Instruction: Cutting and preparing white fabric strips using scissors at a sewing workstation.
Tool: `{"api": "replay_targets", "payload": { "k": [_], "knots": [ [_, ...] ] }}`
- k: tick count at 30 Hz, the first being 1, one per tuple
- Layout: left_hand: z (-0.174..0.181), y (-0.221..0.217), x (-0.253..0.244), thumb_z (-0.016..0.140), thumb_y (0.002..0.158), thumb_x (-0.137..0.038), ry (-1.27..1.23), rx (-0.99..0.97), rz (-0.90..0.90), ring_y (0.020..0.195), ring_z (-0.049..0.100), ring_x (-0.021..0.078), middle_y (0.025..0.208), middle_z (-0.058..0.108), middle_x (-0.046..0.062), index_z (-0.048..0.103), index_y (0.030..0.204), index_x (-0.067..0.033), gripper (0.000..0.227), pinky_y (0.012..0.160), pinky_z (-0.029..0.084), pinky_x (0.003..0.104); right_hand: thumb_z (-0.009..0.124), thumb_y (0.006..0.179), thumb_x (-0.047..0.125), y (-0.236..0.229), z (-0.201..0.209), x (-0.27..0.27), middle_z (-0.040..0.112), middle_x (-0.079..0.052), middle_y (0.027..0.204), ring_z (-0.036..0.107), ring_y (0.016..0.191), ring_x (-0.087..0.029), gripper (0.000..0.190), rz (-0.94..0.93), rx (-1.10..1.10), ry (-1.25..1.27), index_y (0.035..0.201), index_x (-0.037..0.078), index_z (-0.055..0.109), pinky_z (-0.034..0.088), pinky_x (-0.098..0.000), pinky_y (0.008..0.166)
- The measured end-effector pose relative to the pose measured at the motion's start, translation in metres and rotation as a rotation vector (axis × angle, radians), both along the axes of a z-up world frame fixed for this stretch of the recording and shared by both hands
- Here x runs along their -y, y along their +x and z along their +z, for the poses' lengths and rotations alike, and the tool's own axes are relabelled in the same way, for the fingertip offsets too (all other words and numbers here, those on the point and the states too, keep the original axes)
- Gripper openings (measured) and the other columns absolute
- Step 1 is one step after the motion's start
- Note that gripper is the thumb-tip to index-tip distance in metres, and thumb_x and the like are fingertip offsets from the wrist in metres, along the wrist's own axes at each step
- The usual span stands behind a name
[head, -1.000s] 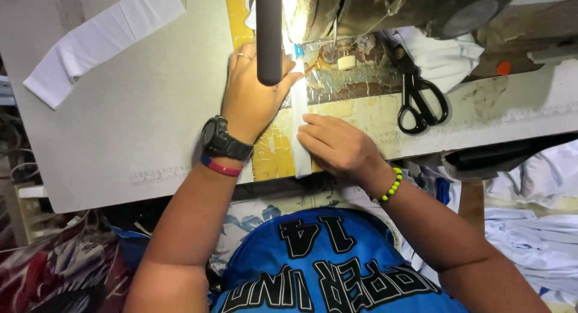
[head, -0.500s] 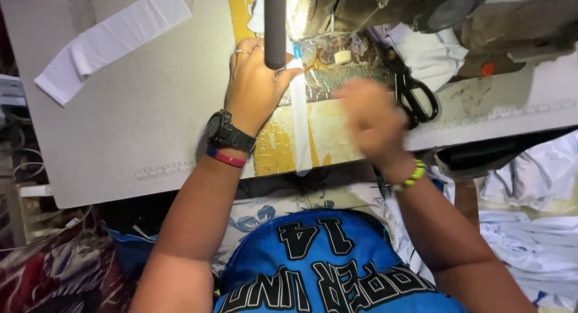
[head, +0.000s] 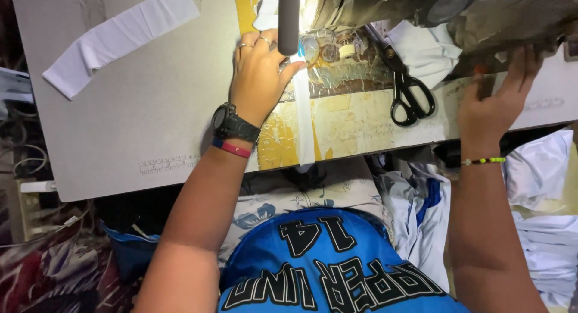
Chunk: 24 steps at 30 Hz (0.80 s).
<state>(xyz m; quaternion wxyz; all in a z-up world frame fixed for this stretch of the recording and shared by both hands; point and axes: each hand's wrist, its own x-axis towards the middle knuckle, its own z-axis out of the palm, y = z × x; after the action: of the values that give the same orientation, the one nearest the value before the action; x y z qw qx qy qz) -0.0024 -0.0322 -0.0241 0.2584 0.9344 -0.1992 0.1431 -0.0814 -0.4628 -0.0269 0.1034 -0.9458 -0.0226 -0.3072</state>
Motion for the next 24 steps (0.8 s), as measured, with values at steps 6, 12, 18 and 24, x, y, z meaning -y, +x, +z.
{"api": "replay_targets", "payload": {
  "k": [6, 12, 18, 24],
  "knots": [
    [-0.014, 0.014, -0.003, 0.081, 0.092, -0.042, 0.004, 0.121, -0.019, 0.1, 0.048, 0.0327, 0.113, 0.056, 0.003, 0.075, 0.09, -0.007, 0.036, 0.087, 0.045, 0.045, 0.068, 0.12, 0.001, -0.057, 0.037, -0.082, 0.075, 0.0, 0.098, 0.057, 0.07, -0.007, 0.018, 0.155, -0.233, 0.163, 0.109, 0.011, 0.078, 0.033, -0.0181, 0.052],
    [-0.014, 0.015, -0.008, 0.083, 0.093, -0.039, -0.106, 0.04, -0.08, 0.108, 0.047, 0.0345, 0.118, 0.057, 0.009, 0.074, 0.124, -0.0092, 0.044, 0.096, 0.04, 0.05, 0.051, 0.096, 0.07, -0.085, -0.029, -0.246, 0.071, -0.012, 0.08, 0.065, 0.071, -0.028, 0.069, 0.184, -1.546, 0.094, 0.078, 0.007, 0.07, 0.049, -0.0404, 0.067],
    [0.042, -0.163, -0.012, 0.067, 0.098, -0.039, -0.318, -0.498, -0.068, 0.067, 0.068, 0.0334, 0.064, 0.065, 0.01, 0.063, 0.071, -0.0126, 0.037, 0.063, 0.052, 0.039, 0.074, 0.088, 0.03, -0.142, -0.001, -0.222, 0.065, -0.019, 0.061, 0.068, 0.064, -0.037, 0.035, 0.795, -1.161, 0.57, 0.071, 0.003, 0.061, 0.051, -0.0447, 0.058],
    [-0.013, -0.234, 0.021, 0.077, 0.093, -0.024, -1.134, -1.137, 0.245, 0.091, 0.074, 0.0176, 0.093, 0.079, 0.015, 0.073, 0.118, -0.0041, 0.032, 0.077, 0.062, 0.032, 0.069, 0.094, 0.035, -0.148, 0.016, -0.23, 0.065, -0.02, 0.066, 0.067, 0.07, -0.042, 0.038, 0.767, -1.249, 0.481, 0.075, 0.003, 0.061, 0.052, -0.0464, 0.06]
  ]
}}
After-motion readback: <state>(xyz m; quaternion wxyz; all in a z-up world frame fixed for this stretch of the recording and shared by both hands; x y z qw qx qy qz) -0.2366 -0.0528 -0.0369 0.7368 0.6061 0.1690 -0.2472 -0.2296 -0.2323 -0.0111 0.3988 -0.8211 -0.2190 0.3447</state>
